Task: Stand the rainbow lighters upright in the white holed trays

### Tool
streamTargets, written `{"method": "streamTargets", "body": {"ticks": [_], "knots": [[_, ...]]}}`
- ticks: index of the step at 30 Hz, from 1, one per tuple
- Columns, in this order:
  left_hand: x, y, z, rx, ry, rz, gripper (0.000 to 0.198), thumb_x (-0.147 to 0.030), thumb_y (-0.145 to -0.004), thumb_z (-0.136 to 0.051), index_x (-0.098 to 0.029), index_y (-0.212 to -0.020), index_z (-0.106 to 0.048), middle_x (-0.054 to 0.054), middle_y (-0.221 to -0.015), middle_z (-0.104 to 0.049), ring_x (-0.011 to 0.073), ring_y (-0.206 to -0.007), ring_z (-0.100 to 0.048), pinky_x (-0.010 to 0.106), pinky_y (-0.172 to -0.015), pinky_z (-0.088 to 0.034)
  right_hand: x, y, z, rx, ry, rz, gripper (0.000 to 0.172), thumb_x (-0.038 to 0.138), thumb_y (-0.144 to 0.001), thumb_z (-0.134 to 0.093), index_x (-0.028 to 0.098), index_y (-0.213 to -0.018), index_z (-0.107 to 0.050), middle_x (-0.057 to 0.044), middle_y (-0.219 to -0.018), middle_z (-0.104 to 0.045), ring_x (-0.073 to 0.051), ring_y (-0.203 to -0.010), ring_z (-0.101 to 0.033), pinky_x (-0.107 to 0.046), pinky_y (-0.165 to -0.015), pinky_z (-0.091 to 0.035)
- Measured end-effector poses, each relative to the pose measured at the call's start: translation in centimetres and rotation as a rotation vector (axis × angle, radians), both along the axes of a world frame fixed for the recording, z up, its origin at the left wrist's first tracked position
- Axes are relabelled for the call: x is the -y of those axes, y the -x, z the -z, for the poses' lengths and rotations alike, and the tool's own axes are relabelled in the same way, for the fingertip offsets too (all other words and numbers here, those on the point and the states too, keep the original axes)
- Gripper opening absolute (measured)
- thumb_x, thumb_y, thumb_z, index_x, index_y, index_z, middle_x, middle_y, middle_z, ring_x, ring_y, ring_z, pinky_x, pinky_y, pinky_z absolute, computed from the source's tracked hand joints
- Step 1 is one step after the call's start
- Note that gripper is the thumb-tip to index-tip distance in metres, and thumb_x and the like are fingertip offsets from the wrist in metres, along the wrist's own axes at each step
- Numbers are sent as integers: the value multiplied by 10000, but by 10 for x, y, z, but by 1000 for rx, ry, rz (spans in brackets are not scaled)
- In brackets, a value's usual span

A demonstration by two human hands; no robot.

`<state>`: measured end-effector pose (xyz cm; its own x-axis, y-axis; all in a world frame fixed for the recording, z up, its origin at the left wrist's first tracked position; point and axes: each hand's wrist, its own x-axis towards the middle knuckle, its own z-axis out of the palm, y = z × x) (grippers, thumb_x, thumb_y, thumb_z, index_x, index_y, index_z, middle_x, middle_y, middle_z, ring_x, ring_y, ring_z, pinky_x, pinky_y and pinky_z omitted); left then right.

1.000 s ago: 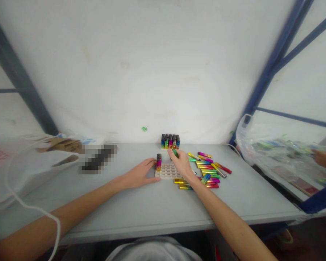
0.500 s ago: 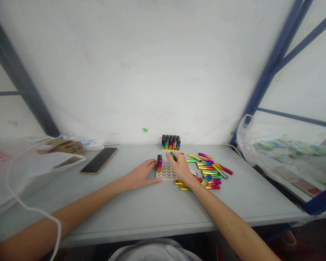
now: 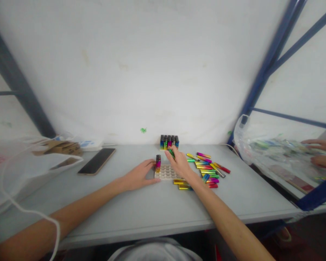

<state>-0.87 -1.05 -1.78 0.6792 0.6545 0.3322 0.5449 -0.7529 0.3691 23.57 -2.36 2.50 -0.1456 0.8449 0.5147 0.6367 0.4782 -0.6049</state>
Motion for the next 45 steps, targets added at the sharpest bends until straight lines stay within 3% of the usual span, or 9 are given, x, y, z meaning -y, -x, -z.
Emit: {"method": "streamTargets", "body": {"ticks": [5, 10, 17, 25, 29, 31, 36, 40, 45], "knots": [[0, -1, 0, 3, -8, -3, 639, -696, -957, -667, -182, -1335, -622, 178, -1443, -636, 358, -1350, -603, 506, -1205, -463, 8, -9, -14, 202, -100, -166, 419, 560, -1101, -391, 235, -909, -571, -72, -911, -654, -231, -858, -600, -335, -799, -453], [-1, -2, 0, 9, -9, -4, 659, -726, -950, -654, -183, -1322, -631, 177, -1427, -641, 362, -1335, -612, 510, -1201, -468, 11, -7, -13, 298, 23, -286, 528, 646, -1063, -484, 232, -740, -536, 4, -673, -574, -175, -628, -506, -298, -636, -383], [-1, -2, 1, 17, -4, -4, 606, -699, -939, -686, -204, -1286, -647, 175, -1399, -651, 376, -1310, -628, 514, -1170, -494, 9, -10, -9, 295, 152, -383, 420, 582, -1075, -538, 220, -902, -665, -30, -795, -731, -189, -682, -639, -281, -656, -421], [1, -3, -2, -34, -1, -20, 594, -690, -956, -669, -186, -1268, -641, 182, -1394, -648, 374, -1313, -623, 509, -1162, -496, 9, 5, -5, 658, 38, -144, 458, 598, -1074, -549, 200, -903, -697, -76, -761, -700, -208, -692, -635, -290, -619, -328], [1, -2, -1, -25, -10, -26, 620, -698, -952, -670, -181, -1293, -631, 190, -1416, -644, 371, -1336, -613, 499, -1181, -483, 5, -13, -13, 556, 81, -217, 526, 615, -1089, -497, 203, -849, -720, -52, -736, -708, -193, -675, -620, -287, -636, -363], [0, -2, -1, -24, -5, -25, 637, -696, -950, -671, -171, -1308, -627, 195, -1443, -632, 373, -1359, -601, 499, -1201, -466, 0, -37, -20, 469, 80, -143, 557, 559, -1126, -398, 197, -893, -751, -60, -782, -737, -197, -694, -626, -298, -679, -407], [-1, -1, -1, -38, 6, -38, 659, -723, -937, -657, -176, -1304, -637, 191, -1459, -624, 381, -1359, -605, 495, -1189, -479, -8, -93, -29, 482, 311, -137, 393, 534, -971, -655, 184, -1020, -828, -109, -1073, -817, -269, -957, -717, -334, -848, -510], [-1, -1, -1, -40, 9, -37, 668, -728, -944, -646, -176, -1320, -633, 194, -1477, -614, 382, -1361, -603, 504, -1192, -478, -8, -101, -22, 550, 586, -92, 339, 486, -822, -821, 189, -985, -816, -98, -1026, -824, -284, -923, -742, -320, -775, -532], [0, -1, -1, -34, 9, -40, 683, -740, -939, -653, -181, -1330, -629, 185, -1461, -624, 374, -1350, -611, 497, -1180, -484, -11, -95, -12, 539, 485, -85, 241, 394, -953, -690, 190, -1075, -731, -93, -990, -818, -253, -879, -735, -312, -752, -510]]}}
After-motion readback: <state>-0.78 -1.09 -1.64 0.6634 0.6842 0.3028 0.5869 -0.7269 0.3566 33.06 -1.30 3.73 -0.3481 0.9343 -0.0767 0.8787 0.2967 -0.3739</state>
